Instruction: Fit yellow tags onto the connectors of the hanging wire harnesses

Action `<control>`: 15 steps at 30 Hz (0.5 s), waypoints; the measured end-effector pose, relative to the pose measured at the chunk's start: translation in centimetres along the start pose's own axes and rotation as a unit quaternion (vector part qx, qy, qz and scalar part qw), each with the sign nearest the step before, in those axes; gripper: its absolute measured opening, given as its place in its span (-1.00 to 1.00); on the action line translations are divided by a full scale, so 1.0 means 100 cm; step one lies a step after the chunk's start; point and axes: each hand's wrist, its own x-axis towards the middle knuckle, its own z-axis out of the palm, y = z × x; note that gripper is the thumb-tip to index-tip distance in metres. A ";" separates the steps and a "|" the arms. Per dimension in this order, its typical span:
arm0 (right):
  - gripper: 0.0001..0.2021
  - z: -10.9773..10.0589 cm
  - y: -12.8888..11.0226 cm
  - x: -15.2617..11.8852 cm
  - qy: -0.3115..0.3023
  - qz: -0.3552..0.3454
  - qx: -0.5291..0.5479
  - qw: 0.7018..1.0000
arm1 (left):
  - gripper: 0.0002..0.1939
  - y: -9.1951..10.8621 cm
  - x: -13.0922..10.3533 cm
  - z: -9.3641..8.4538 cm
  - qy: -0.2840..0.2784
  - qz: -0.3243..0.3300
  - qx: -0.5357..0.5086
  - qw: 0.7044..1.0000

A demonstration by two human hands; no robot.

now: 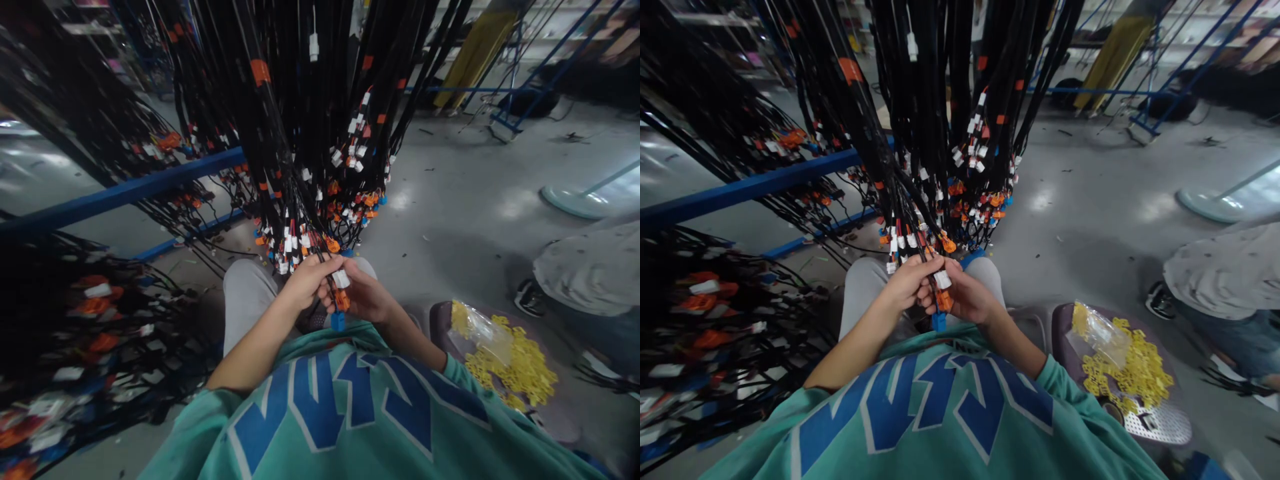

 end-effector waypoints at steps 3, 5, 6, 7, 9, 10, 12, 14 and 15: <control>-0.61 -0.005 0.004 -0.007 0.057 -0.032 0.058 0.996 | -0.62 -0.001 0.003 -0.003 0.030 0.062 0.035 0.997; -0.65 -0.008 0.006 -0.011 0.101 -0.069 0.050 0.991 | -0.69 -0.001 0.007 -0.005 0.035 0.105 0.068 0.992; -0.66 -0.010 0.008 -0.014 0.127 -0.092 0.030 0.987 | -0.72 0.000 0.008 -0.006 0.033 0.123 0.088 0.988; -0.68 -0.015 0.010 -0.017 0.157 -0.117 0.002 0.981 | -0.75 0.001 0.009 -0.007 0.030 0.138 0.108 0.984; -0.70 -0.029 0.017 -0.026 0.220 -0.152 -0.067 0.961 | -0.76 0.003 0.011 -0.008 0.024 0.160 0.143 0.976; -0.71 -0.040 0.022 -0.033 0.248 -0.157 -0.106 0.950 | -0.74 0.003 0.012 -0.008 0.020 0.167 0.151 0.974; -0.75 -0.066 0.036 -0.054 0.290 -0.133 -0.203 0.926 | -0.67 0.004 0.015 -0.007 0.005 0.171 0.141 0.975; -0.80 -0.094 0.055 -0.084 0.335 -0.055 -0.348 0.874 | -0.62 0.004 0.019 -0.004 -0.017 0.174 0.112 0.978; -0.82 -0.108 0.065 -0.102 0.362 0.005 -0.426 0.829 | -0.62 0.004 0.021 -0.003 -0.029 0.174 0.097 0.980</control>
